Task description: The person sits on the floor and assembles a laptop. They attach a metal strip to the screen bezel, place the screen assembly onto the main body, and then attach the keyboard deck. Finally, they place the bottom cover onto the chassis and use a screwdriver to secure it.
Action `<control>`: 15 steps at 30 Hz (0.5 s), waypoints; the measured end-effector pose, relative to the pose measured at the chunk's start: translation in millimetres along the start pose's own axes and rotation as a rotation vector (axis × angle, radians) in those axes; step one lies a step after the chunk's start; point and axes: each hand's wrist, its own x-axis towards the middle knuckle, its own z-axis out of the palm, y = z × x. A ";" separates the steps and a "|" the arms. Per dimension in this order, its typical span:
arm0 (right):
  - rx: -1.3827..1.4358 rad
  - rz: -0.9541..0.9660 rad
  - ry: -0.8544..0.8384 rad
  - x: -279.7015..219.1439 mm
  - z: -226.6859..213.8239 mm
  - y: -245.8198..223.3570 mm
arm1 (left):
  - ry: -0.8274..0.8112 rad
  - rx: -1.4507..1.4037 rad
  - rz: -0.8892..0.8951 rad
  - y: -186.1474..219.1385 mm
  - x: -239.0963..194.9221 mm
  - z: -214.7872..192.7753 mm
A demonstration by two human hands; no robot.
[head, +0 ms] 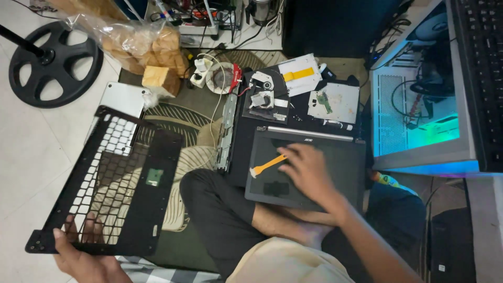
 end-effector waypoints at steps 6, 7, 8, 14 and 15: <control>-0.142 -0.076 0.023 -11.4 50.0 -14.5 | -0.339 -0.013 -0.099 -19.6 7.6 -5.3; -0.145 -0.075 0.025 -13.3 49.9 -14.7 | -0.342 -0.015 -0.100 -31.4 14.6 -4.7; -0.139 -0.051 0.027 -15.2 49.9 -14.9 | -0.412 -0.067 -0.081 -43.2 21.6 -3.9; 0.385 0.410 0.111 -44.9 10.8 -7.4 | -0.903 -0.194 -0.023 -49.5 -15.9 20.6; 0.591 0.644 0.120 -51.6 0.6 -5.0 | -1.031 -0.196 -0.031 -43.7 -28.5 28.5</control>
